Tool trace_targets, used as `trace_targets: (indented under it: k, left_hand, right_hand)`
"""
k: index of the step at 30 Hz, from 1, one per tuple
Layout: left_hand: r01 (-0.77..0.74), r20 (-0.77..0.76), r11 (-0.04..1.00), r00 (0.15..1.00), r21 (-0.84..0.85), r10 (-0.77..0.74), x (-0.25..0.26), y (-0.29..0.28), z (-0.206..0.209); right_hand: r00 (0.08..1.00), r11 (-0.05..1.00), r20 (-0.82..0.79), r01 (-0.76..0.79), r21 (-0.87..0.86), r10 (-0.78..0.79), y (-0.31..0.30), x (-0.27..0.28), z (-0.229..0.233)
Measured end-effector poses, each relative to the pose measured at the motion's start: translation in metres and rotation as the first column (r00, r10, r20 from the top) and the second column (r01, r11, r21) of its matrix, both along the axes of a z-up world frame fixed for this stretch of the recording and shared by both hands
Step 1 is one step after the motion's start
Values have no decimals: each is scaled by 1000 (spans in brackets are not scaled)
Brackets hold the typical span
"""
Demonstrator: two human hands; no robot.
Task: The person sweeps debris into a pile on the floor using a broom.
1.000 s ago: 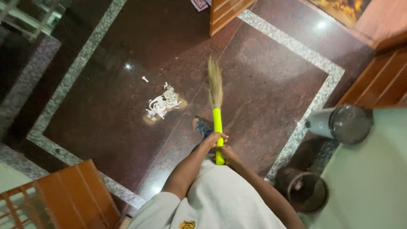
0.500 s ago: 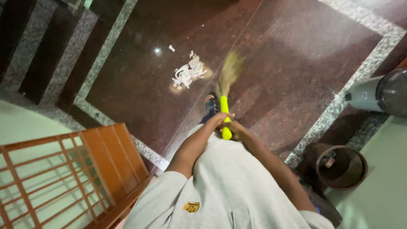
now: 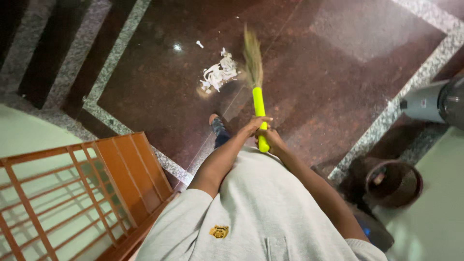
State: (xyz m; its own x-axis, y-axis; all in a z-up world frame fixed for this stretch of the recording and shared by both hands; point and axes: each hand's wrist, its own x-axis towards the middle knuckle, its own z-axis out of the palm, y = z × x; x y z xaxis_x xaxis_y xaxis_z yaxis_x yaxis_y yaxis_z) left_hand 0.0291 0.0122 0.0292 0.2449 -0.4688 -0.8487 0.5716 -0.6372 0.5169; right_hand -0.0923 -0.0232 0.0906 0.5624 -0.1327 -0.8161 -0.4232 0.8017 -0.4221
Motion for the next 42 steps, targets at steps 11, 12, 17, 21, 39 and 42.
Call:
trace_targets:
  k: [11, 12, 17, 21, 39, 42]
  left_hand:
    - [297, -299, 953, 916, 61, -266, 52, 66, -11]
    - [293, -284, 953, 922, 71, -262, 63, 76, -11]
    - [318, -324, 945, 904, 79, -277, 123, 126, -20]
    - [118, -206, 985, 974, 124, -91, 158, 157, -39]
    - [-315, -349, 944, 900, -103, 262, 191, 137, -19]
    - [-252, -255, 961, 942, -113, 217, 171, 114, -15]
  right_hand:
    - [984, 947, -127, 157, 281, -125, 84, 56, -37]
    - [987, 939, -131, 131, 318, -94, 91, 66, -41]
    - [999, 929, -13, -26, 369, 33, 128, 122, -53]
    - [997, 945, -10, -72, 320, 80, 150, 160, -56]
    - [971, 960, -101, -231, -159, 217, 125, 198, 13]
    - [972, 960, -153, -206, -191, 178, 109, 177, 19]
